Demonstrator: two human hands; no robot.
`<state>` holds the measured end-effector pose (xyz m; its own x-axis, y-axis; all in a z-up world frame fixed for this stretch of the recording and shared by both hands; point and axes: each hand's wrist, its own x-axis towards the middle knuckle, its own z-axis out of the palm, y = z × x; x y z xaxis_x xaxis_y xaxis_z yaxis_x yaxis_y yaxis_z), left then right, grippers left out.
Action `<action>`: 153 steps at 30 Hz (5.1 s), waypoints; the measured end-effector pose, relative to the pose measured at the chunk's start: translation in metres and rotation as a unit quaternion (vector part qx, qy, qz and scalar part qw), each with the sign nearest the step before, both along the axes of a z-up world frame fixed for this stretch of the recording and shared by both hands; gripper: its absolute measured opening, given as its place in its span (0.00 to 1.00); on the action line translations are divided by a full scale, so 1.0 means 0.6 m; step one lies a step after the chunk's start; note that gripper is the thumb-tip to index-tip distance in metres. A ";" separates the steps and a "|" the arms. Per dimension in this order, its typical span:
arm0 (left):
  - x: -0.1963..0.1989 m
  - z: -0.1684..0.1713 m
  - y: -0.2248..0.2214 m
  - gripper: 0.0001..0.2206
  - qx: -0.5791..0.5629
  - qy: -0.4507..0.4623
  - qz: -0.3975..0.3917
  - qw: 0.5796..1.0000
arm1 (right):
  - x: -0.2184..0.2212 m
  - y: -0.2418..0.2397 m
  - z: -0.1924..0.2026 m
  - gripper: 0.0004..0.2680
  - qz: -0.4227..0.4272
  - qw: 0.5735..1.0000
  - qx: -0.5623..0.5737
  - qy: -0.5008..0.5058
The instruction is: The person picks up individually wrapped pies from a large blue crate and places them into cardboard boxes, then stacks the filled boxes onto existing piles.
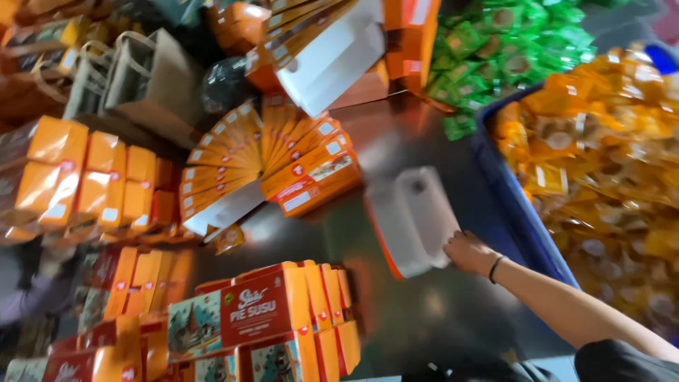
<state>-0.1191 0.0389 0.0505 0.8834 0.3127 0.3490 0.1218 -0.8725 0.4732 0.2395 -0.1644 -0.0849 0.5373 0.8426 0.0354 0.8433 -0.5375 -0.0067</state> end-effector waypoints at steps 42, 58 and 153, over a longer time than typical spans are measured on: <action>0.510 -0.090 -0.643 0.33 0.144 0.488 -0.268 0.818 | -0.196 -0.570 0.181 0.13 -0.686 0.622 0.297 0.232; 0.504 0.099 -0.509 0.15 -0.389 0.305 -0.172 0.852 | -0.197 -0.576 0.249 0.17 -0.691 0.598 0.235 0.332; 0.138 -0.096 -0.128 0.20 -0.293 0.194 0.032 0.936 | -0.366 0.008 0.068 0.19 -0.358 0.896 0.155 0.213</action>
<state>-0.0361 -0.0381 -0.0073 0.8808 0.4073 -0.2414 0.4267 -0.4622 0.7774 0.0198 -0.1598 -0.0438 0.9566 0.2612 -0.1289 0.1683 -0.8567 -0.4876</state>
